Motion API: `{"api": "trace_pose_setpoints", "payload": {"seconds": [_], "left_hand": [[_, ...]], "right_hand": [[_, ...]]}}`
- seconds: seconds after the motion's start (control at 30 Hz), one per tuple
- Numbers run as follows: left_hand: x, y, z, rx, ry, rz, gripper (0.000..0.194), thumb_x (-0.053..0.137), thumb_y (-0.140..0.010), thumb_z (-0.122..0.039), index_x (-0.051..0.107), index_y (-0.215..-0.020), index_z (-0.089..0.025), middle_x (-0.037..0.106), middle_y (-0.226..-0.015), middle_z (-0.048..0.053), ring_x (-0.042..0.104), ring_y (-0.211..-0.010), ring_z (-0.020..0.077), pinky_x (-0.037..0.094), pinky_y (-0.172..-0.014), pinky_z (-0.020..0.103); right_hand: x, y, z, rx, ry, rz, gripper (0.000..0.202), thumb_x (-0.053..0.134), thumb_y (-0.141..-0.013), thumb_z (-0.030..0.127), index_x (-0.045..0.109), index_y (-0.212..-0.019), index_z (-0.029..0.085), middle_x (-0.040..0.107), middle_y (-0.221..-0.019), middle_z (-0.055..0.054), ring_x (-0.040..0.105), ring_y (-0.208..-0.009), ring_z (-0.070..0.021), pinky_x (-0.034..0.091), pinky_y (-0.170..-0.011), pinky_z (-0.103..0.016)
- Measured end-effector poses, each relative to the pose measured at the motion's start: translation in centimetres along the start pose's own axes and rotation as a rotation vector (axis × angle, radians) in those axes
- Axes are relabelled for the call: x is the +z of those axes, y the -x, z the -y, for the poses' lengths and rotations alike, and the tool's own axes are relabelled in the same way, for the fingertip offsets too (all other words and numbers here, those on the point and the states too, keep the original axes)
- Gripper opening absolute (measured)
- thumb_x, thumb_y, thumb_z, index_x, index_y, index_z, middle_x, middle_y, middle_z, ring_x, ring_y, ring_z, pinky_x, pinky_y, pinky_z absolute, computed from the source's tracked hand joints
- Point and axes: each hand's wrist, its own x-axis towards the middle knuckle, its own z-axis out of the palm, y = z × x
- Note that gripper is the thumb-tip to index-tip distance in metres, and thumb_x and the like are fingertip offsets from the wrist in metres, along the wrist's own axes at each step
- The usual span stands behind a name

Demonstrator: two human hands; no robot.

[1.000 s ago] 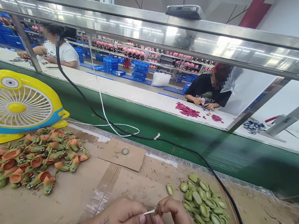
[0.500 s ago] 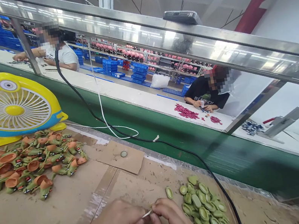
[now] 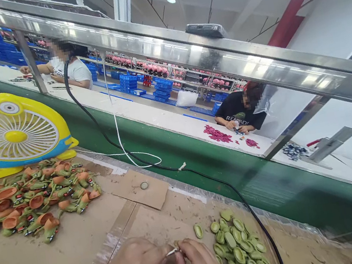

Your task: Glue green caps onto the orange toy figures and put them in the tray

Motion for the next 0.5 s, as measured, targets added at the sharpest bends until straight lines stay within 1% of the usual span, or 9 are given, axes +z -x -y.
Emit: {"api": "trace_pose_setpoints", "payload": {"seconds": [0.1, 0.17, 0.3, 0.43, 0.5], "left_hand": [[-0.07, -0.07, -0.17, 0.028, -0.054, -0.024, 0.016, 0.049, -0.089, -0.013, 0.059, -0.099, -0.022, 0.072, -0.072, 0.002, 0.065, -0.06, 0.0207, 0.047, -0.059, 0.029], [-0.21, -0.18, -0.27, 0.055, -0.081, -0.06, 0.017, 0.05, -0.085, -0.012, 0.057, -0.096, -0.023, 0.072, -0.072, 0.0, 0.065, -0.059, 0.0219, 0.046, -0.056, 0.031], [-0.42, -0.4, -0.21, 0.086, -0.108, -0.124, 0.026, 0.052, -0.082, -0.01, 0.056, -0.105, -0.023, 0.073, -0.073, -0.001, 0.067, -0.057, 0.023, 0.045, -0.054, 0.034], [-0.19, -0.43, 0.01, 0.027, -0.09, -0.106, 0.019, 0.05, -0.086, -0.01, 0.057, -0.098, -0.023, 0.073, -0.072, -0.001, 0.069, -0.059, 0.0231, 0.045, -0.055, 0.034], [-0.04, -0.37, 0.02, -0.01, -0.059, -0.081, 0.019, 0.049, -0.089, -0.01, 0.059, -0.097, -0.024, 0.074, -0.074, -0.001, 0.07, -0.061, 0.023, 0.047, -0.056, 0.034]], "right_hand": [[0.06, 0.16, -0.1, -0.059, 0.032, 0.021, 0.018, 0.062, -0.095, 0.017, 0.072, -0.109, 0.021, 0.078, -0.095, -0.005, 0.076, -0.084, -0.0186, 0.059, -0.082, -0.028], [0.04, 0.12, -0.07, -0.086, 0.041, 0.048, 0.02, 0.06, -0.096, 0.017, 0.071, -0.112, 0.021, 0.078, -0.096, -0.006, 0.076, -0.085, -0.0196, 0.058, -0.081, -0.029], [-0.09, -0.05, -0.04, -0.111, 0.035, 0.082, 0.021, 0.058, -0.096, 0.014, 0.07, -0.113, 0.02, 0.078, -0.096, -0.005, 0.076, -0.085, -0.0192, 0.058, -0.082, -0.029], [-0.06, -0.03, -0.22, -0.122, 0.044, 0.117, 0.026, 0.053, -0.097, 0.014, 0.069, -0.117, 0.02, 0.078, -0.099, -0.008, 0.076, -0.09, -0.0211, 0.059, -0.083, -0.031], [0.04, 0.08, -0.34, -0.124, 0.037, 0.132, 0.03, 0.049, -0.096, 0.012, 0.068, -0.118, 0.019, 0.078, -0.1, -0.009, 0.076, -0.091, -0.0218, 0.06, -0.083, -0.032]]}}
